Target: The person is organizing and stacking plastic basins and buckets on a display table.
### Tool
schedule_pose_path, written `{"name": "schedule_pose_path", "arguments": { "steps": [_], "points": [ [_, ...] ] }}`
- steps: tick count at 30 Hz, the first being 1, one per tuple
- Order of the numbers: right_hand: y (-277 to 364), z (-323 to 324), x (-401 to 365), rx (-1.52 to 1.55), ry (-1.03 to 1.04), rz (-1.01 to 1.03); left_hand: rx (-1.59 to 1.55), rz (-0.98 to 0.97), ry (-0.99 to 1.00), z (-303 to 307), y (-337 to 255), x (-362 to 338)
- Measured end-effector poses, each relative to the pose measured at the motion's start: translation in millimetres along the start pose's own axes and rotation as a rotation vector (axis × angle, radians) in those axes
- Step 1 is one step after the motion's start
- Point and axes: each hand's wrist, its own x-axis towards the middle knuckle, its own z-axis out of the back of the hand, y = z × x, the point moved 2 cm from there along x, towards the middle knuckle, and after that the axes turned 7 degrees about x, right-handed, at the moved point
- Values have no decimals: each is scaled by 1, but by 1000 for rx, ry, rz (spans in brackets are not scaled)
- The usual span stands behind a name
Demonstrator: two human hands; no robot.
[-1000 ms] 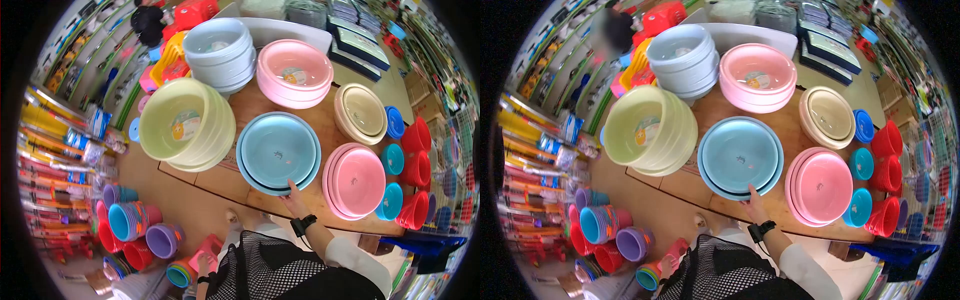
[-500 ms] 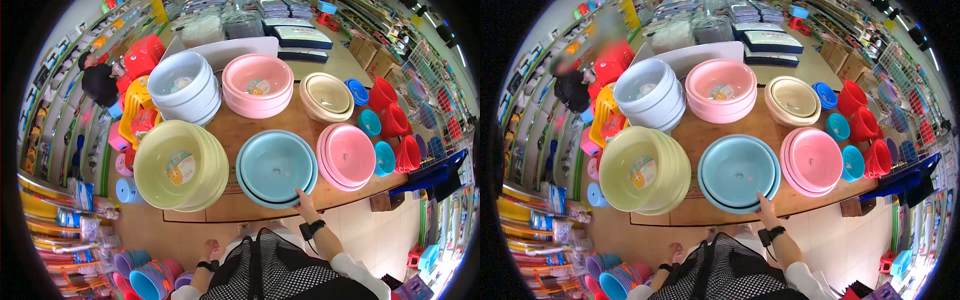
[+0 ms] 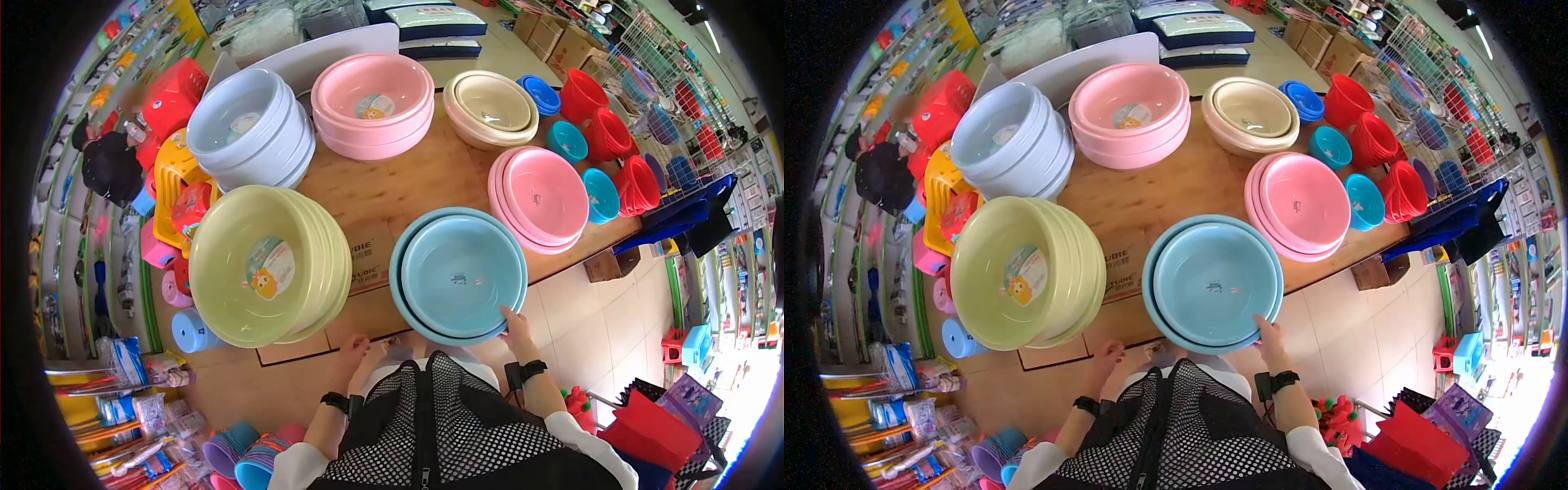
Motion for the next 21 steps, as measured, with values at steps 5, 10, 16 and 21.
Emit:
{"name": "schedule_pose_path", "arguments": {
  "steps": [5, 10, 16, 21],
  "points": [
    [11, -6, 6, -75, 179, -139, 46, -104, -59, -32, -24, 29],
    [3, 6, 15, 17, 201, -196, 28, -50, -81, -61, -48, 27],
    [14, 0, 12, 81, 184, -133, 21, 5, -55, -77, -50, 19],
    [27, -11, 20, 15, 149, -127, -15, 47, -73, -75, -40, 1]
  ]
}}
